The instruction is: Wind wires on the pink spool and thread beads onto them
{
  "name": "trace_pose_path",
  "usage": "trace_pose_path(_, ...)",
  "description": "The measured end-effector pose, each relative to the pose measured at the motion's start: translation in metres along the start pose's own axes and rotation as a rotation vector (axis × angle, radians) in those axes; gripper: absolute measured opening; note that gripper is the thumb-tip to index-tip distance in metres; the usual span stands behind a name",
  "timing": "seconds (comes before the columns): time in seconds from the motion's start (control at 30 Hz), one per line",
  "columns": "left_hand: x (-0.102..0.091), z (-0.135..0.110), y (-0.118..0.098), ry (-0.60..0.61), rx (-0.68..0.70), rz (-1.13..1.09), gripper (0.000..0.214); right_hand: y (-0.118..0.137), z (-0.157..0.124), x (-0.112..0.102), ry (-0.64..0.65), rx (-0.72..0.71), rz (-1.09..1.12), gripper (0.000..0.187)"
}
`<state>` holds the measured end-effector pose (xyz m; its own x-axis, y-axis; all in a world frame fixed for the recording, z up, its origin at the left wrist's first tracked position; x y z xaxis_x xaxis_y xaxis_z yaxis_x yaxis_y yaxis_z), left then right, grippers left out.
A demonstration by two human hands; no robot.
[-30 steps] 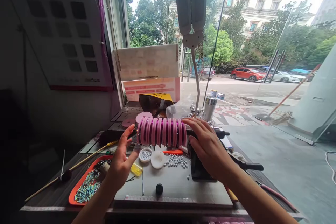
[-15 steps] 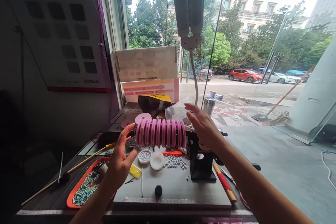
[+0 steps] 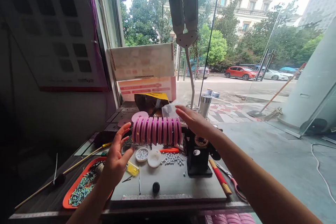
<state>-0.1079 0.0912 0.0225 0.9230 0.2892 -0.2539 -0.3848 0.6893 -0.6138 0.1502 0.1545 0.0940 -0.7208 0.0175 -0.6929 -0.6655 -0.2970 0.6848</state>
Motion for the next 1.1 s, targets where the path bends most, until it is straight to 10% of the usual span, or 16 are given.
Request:
trace_pose_path(0.43, 0.009, 0.001, 0.001, 0.106, -0.105, -0.095, 0.069, 0.008, -0.005, -0.003, 0.285, -0.028, -0.122, 0.076)
trace_pose_path(1.1, 0.007, -0.002, 0.006, 0.063, -0.135, -0.111, 0.068, 0.002, -0.007, -0.024, 0.308, -0.060, -0.198, 0.081)
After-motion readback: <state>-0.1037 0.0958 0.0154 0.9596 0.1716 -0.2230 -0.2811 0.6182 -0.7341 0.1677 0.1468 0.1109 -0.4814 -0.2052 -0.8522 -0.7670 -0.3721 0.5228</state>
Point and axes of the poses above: each hand's wrist, its own z-axis towards the middle knuckle, its own x-axis out of the palm, y = z × x, the point moved 1 cm from there along z, towards the middle knuckle, and after that the axes turned 12 degrees about x, right-handed, at the moved point
